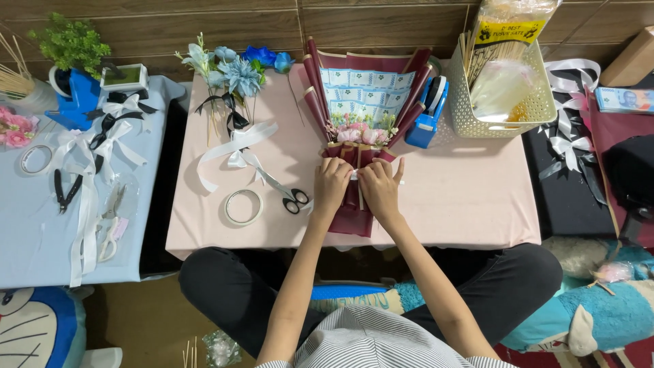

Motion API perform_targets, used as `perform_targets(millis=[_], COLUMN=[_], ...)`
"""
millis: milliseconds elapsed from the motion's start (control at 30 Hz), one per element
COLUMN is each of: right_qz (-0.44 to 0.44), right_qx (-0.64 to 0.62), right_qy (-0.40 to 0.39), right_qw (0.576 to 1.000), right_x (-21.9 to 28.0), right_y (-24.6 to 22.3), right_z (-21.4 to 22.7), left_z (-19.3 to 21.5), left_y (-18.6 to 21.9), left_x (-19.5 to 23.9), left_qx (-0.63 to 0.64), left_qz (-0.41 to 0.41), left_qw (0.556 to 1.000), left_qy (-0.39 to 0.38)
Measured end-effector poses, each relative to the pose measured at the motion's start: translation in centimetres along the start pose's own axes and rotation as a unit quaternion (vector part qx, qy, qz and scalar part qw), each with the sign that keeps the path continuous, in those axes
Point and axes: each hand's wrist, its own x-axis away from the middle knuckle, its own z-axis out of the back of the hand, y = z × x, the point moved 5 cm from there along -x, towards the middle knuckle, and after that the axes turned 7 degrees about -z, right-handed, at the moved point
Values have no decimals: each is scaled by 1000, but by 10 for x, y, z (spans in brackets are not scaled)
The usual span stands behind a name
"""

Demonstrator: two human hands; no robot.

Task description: The person sits cross-legged and decorates a small bouquet wrapped in maroon paper. They tie a white ribbon around the bouquet, cut the ribbon with scissors, and adjust the bow. They then attach a small card to the ribbon.

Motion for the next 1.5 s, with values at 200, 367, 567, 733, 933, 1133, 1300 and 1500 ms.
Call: perform_targets(millis=[200,367,567,733,933,1133,1300,1500], right_qz=[-24,-21,7,-21,-227,-418,-428,-335], right_qx=[-54,-53,-15,-40,-247,-367,-338,-287], right_qy=[-1,26,16,-10,-9,-166,-192,-197], right_qw=[998,998,1000,999,942,814,816,876], right_x=[-3,-7,0,-1,2,27,34,42], right_y=[1,-4,-2,0,43,54,35,28], right_z=[16,28,13,22,67,61,48,44], left_z=[22,34,14,25,72,61,63,85], left_y=[7,20,18,17,-9,-36,-19,-13], left_x=[4,5,9,8,40,77,78,72], left_qx=[56,28,9,31,181,279,277,198], left_qz=[24,4,-10,-10,100,237,291,249], left_qw=[998,998,999,999,975,930,913,947], left_qy=[34,50,47,44,77,-24,-65,-44])
